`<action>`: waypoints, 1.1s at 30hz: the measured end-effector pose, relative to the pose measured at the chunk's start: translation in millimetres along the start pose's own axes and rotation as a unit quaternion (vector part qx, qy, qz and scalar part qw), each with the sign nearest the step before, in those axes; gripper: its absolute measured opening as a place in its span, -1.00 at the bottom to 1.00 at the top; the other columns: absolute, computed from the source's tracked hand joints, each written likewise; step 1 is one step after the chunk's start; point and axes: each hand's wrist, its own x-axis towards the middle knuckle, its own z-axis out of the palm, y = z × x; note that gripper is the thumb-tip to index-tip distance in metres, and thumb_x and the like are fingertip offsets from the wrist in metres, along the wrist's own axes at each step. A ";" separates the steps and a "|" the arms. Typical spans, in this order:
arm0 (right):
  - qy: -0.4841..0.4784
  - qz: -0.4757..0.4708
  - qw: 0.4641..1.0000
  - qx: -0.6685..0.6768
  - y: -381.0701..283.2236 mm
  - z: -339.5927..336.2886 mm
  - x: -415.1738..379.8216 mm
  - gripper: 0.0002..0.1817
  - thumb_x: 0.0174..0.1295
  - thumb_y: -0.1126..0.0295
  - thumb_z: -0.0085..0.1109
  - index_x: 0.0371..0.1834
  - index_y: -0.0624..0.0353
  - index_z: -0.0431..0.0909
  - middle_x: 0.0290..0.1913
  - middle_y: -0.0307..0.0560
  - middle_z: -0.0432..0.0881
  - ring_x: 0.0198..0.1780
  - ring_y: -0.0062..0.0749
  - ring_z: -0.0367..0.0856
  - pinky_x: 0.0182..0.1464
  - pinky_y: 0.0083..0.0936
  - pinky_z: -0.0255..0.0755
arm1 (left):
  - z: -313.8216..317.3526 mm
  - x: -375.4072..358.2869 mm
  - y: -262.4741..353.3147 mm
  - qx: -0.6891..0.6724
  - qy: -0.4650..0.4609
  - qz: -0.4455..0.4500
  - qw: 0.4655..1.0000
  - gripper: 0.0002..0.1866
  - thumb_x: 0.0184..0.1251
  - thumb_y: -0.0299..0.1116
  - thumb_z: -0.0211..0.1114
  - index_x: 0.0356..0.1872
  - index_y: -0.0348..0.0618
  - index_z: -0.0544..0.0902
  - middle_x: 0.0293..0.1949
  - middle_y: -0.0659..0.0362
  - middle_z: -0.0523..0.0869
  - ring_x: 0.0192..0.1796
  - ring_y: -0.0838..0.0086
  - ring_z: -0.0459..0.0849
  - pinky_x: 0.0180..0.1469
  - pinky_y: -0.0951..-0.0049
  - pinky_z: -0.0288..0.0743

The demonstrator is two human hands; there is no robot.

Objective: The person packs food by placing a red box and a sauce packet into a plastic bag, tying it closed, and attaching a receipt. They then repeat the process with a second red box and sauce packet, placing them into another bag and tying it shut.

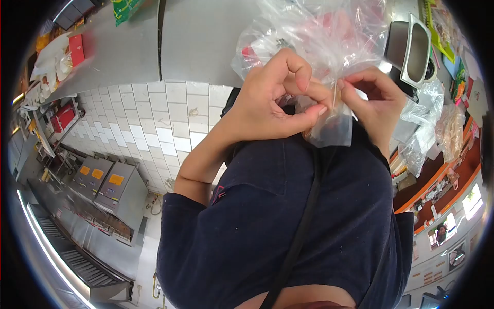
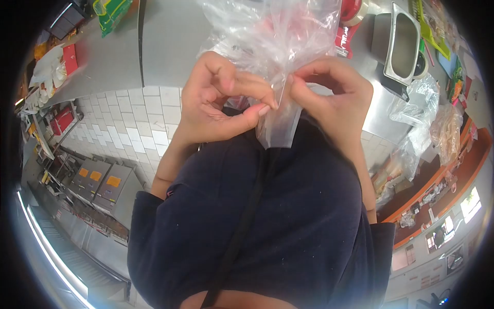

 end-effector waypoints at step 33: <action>0.070 -0.224 0.954 -0.186 -62.2 -22.5 -44.1 -0.14 -0.34 -0.17 0.38 -0.03 0.24 0.37 -0.22 -0.05 0.47 -0.11 -0.17 0.43 -0.04 -0.41 0.26 | -14.7 36.8 108.5 -0.193 -0.007 0.201 0.960 -0.76 0.02 -0.46 0.27 -0.26 -0.22 0.48 -0.43 0.16 0.60 -0.35 0.43 0.53 -0.20 0.48 0.35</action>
